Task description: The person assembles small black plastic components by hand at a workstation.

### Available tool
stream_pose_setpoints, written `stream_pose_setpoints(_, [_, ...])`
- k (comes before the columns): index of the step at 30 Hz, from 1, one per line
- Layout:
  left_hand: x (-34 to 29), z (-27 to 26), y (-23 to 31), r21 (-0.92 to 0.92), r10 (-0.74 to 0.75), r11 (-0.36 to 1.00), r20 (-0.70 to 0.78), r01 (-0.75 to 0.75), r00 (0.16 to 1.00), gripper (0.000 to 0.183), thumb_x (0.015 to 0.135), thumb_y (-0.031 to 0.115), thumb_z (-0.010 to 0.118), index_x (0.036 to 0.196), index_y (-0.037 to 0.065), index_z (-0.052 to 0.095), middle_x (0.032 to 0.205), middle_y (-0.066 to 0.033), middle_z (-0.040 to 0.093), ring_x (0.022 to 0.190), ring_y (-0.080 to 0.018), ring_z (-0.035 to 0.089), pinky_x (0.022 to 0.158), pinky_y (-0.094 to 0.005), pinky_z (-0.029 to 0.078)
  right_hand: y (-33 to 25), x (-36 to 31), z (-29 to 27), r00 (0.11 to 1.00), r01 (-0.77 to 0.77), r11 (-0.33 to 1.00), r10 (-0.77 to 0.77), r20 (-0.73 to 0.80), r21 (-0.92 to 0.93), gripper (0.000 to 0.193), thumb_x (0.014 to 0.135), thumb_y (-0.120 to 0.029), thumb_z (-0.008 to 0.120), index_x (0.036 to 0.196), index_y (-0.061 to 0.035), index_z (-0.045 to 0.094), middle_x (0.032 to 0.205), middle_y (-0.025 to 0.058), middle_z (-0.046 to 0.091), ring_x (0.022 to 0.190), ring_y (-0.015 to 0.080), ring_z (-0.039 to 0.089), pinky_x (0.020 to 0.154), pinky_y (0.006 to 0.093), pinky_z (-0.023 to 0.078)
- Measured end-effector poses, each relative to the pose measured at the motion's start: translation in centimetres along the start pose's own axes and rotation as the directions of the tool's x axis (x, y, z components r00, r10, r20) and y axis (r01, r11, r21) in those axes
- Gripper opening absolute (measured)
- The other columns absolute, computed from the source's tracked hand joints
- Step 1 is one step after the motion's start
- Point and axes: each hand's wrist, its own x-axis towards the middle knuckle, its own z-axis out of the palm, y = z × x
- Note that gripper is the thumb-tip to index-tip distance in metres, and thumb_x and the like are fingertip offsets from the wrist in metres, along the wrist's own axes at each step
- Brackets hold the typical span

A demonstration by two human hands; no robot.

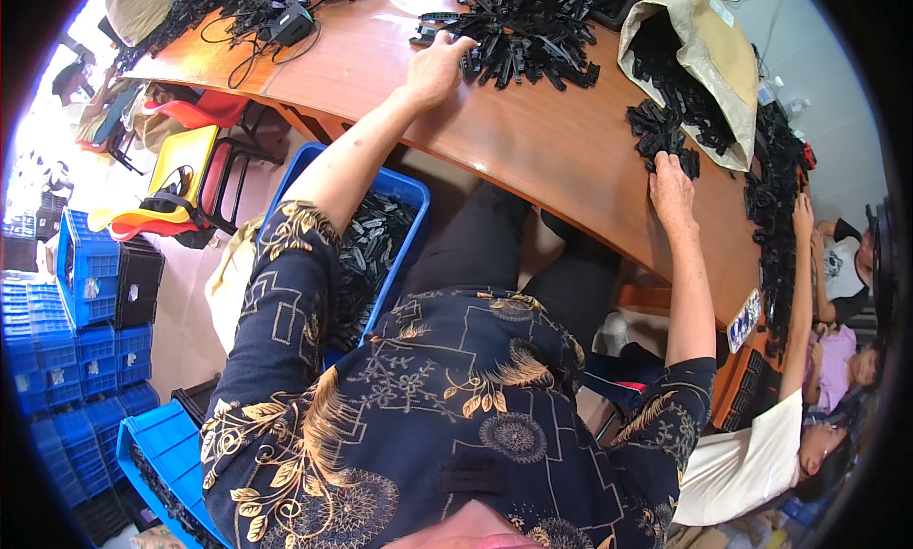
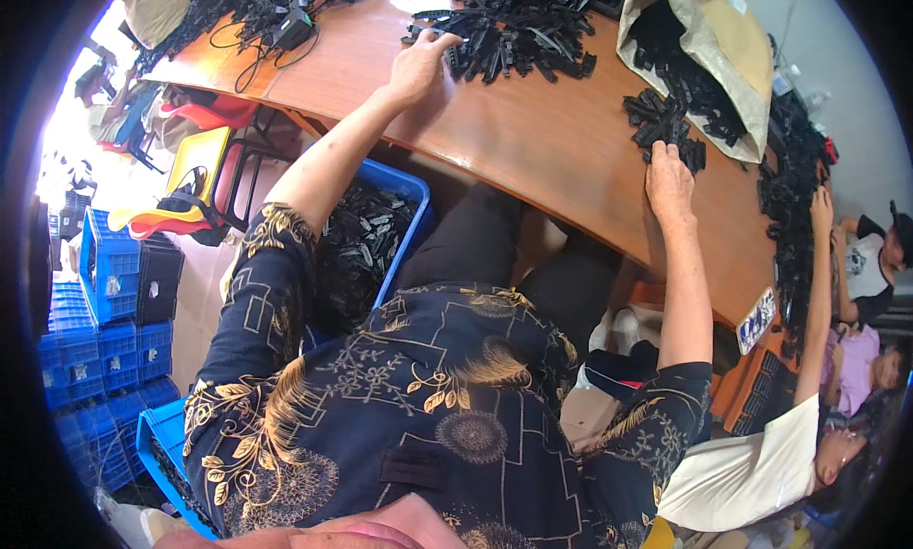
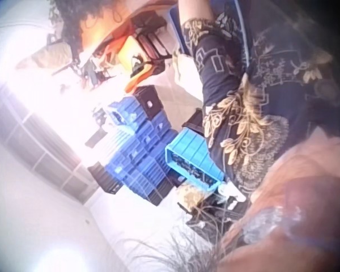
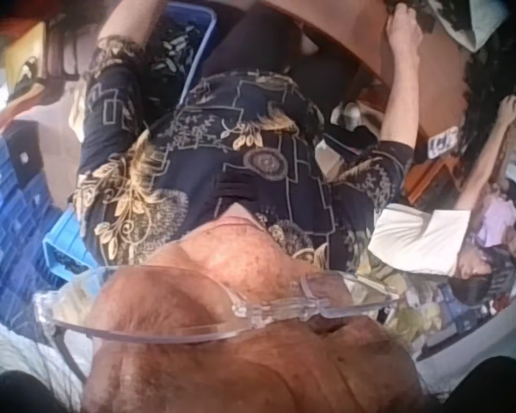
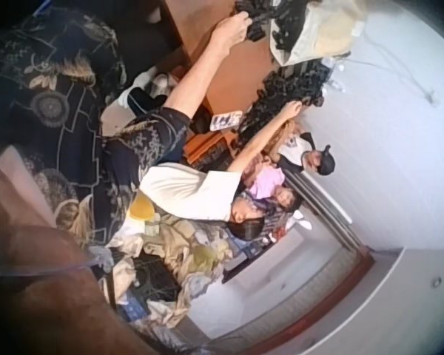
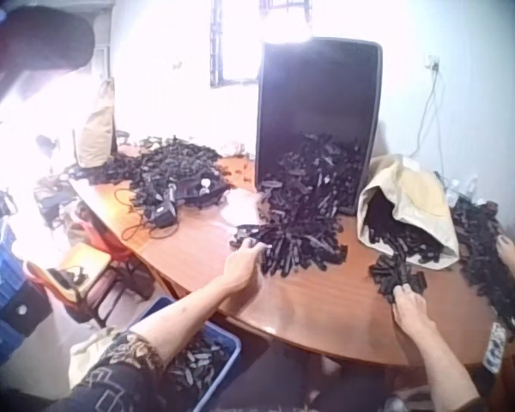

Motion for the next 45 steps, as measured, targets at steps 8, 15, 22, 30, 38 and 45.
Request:
stream_pose_setpoints(8, [1.3, -1.0, -2.2, 0.059, 0.228, 0.969, 0.161, -0.240, 0.960, 0.031, 0.080, 0.012, 0.065, 0.110, 0.009, 0.061, 0.108, -0.0139, 0.058, 0.095, -0.0359, 0.062, 0.081, -0.0429, 0.050, -2.3, 0.0, -1.5, 0.962, -0.253, 0.788, 0.268, 0.057, 0.562, 0.036, 0.088, -0.007, 0.060, 0.122, -0.0083, 0.048, 0.087, 0.0134, 0.061, 0.073, 0.0274, 0.067, 0.063, 0.0398, 0.054])
stream_pose_setpoints(15, [-5.1, -4.2, 5.7, -0.772, 0.012, 0.474, 0.487, 0.424, 0.873, 0.042, 0.090, 0.019, 0.065, 0.130, 0.011, 0.057, 0.100, -0.0026, 0.069, 0.080, -0.0059, 0.058, 0.065, -0.0208, 0.044, -11.2, -3.2, -2.3, 0.942, -0.214, -0.524, 0.114, 0.316, 0.824, 0.022, 0.089, -0.001, 0.065, 0.107, -0.0028, 0.052, 0.097, 0.0119, 0.063, 0.082, 0.0219, 0.070, 0.068, 0.0263, 0.060])
stream_pose_setpoints(22, [-10.8, -4.5, 12.3, -0.855, 0.100, 0.223, 0.498, 0.468, 0.862, 0.043, 0.090, 0.011, 0.065, 0.132, 0.008, 0.055, 0.105, 0.0035, 0.063, 0.076, -0.0022, 0.053, 0.066, -0.0184, 0.047, -18.3, -4.9, -3.8, 0.965, -0.141, -0.568, 0.104, 0.241, 0.811, 0.031, 0.092, -0.007, 0.063, 0.119, 0.0008, 0.050, 0.103, 0.0117, 0.061, 0.085, 0.0182, 0.068, 0.069, 0.0248, 0.058])
stream_pose_setpoints(30, [-11.5, -3.8, 13.1, -0.825, 0.116, 0.500, 0.366, 0.264, 0.923, 0.040, 0.093, 0.005, 0.056, 0.133, 0.003, 0.052, 0.097, 0.0012, 0.059, 0.086, -0.0070, 0.052, 0.078, -0.0239, 0.046, -18.9, -5.4, -3.3, 0.962, -0.204, -0.266, 0.124, 0.244, 0.942, 0.028, 0.097, -0.012, 0.057, 0.119, 0.0034, 0.049, 0.092, 0.0104, 0.063, 0.070, 0.0152, 0.067, 0.060, 0.0236, 0.056])
stream_pose_setpoints(38, [-13.1, -4.2, 13.6, -0.867, 0.072, 0.306, 0.432, 0.392, 0.899, 0.039, 0.093, 0.016, 0.061, 0.127, -0.001, 0.051, 0.092, 0.0001, 0.059, 0.083, -0.0069, 0.052, 0.075, -0.0227, 0.045, -19.9, -6.3, -2.8, 0.968, -0.203, -0.194, 0.106, 0.227, 0.960, 0.019, 0.098, -0.008, 0.054, 0.113, -0.0003, 0.047, 0.093, 0.0122, 0.063, 0.060, 0.0128, 0.064, 0.049, 0.0208, 0.051])
stream_pose_setpoints(45, [-13.8, -3.6, 13.5, -0.863, -0.018, 0.055, 0.501, 0.502, 0.865, 0.032, 0.092, 0.023, 0.067, 0.115, 0.002, 0.060, 0.102, -0.0060, 0.066, 0.083, -0.0064, 0.059, 0.063, -0.0186, 0.045, -19.9, -7.9, -2.3, 0.977, -0.116, -0.047, 0.177, 0.122, 0.992, 0.048, 0.089, -0.015, 0.070, 0.126, -0.0005, 0.044, 0.099, 0.0083, 0.057, 0.079, 0.0106, 0.059, 0.063, 0.0242, 0.051])
